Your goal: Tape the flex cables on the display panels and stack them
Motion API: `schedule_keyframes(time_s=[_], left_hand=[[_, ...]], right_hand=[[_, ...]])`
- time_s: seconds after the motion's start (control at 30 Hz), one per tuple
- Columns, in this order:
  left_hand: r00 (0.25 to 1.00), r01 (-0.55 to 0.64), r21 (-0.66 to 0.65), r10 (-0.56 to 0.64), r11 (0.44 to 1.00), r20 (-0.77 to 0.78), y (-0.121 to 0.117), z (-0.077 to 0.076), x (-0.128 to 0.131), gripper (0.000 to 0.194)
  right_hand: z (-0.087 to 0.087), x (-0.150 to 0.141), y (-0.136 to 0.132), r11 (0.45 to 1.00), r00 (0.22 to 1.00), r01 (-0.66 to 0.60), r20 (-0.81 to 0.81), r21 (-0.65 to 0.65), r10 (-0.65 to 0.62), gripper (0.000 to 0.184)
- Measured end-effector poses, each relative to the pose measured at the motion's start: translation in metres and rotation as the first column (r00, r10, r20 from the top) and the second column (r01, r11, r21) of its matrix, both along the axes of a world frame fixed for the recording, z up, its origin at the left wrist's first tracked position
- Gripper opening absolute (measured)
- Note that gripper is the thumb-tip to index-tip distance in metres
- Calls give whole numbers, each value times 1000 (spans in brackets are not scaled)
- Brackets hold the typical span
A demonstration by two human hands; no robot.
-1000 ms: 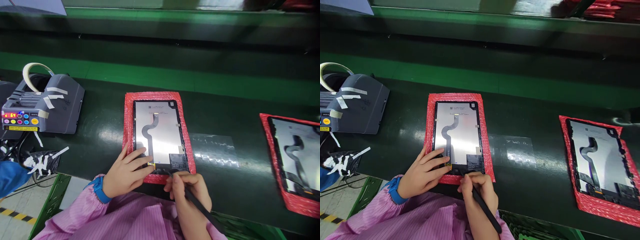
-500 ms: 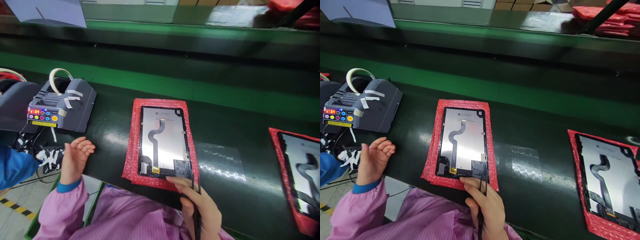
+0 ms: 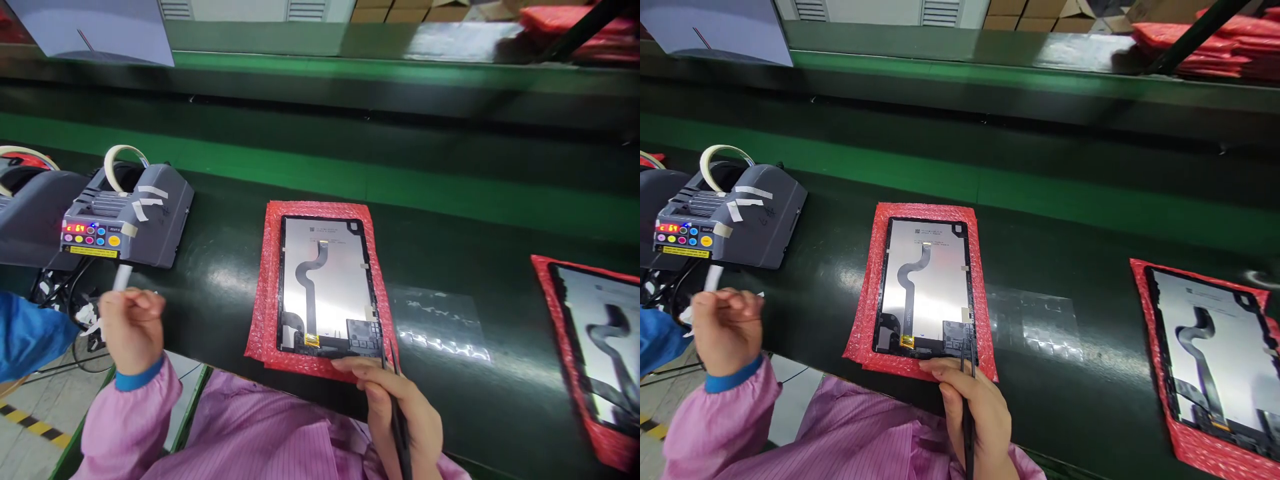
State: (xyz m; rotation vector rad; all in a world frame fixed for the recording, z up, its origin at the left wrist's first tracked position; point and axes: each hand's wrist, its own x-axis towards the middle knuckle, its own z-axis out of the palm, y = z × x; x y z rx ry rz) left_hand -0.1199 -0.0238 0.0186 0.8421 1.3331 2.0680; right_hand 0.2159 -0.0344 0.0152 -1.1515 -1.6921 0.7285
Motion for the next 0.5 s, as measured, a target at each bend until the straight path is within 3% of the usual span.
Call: schedule_keyframes(time_s=[0.07, 0.1, 0.13, 0.17, 0.2, 0.23, 0.3, 0.33, 0.4, 0.5], left_hand=[[966, 248, -94, -254, 964, -51, -10, 1, 37, 20], [859, 494, -158, -508, 855, -63, -14, 1, 56, 26], [708, 683, -195, -704, 704, -64, -17, 2, 74, 30], [600, 775, -216, -799, 594, -44, -18, 1, 91, 34], [522, 830, -220, -853, 513, -21, -19, 1, 105, 36], [487, 853, -218, -874, 475, 0, -18, 0, 117, 36], [472, 868, -205, -880, 452, 57, -14, -2, 131, 36], [452, 883, -191, -887, 429, 98, -12, -2, 134, 37], [388, 919, -156, -898, 361, 207, -9, -3, 137, 43], [325, 943, -167, -910, 289, 257, -5, 1, 133, 46]], right_hand=[[15, -9, 9, 984, 992, -9, -128, -177, -13, 9], [23, -13, 16, 961, 981, -61, -194, -271, 8, 9], [30, -18, 24, 925, 965, -126, -259, -359, 31, 14], [36, -22, 34, 880, 943, -204, -327, -429, 59, 22], [42, -25, 43, 830, 916, -284, -391, -481, 87, 30], [46, -27, 53, 781, 889, -352, -445, -516, 107, 36], [52, -29, 72, 694, 859, -443, -492, -568, 145, 46], [54, -29, 81, 677, 859, -458, -484, -576, 169, 50], [58, -27, 98, 708, 888, -418, -421, -570, 185, 53], [59, -25, 124, 815, 936, -317, -297, -486, 187, 52]])
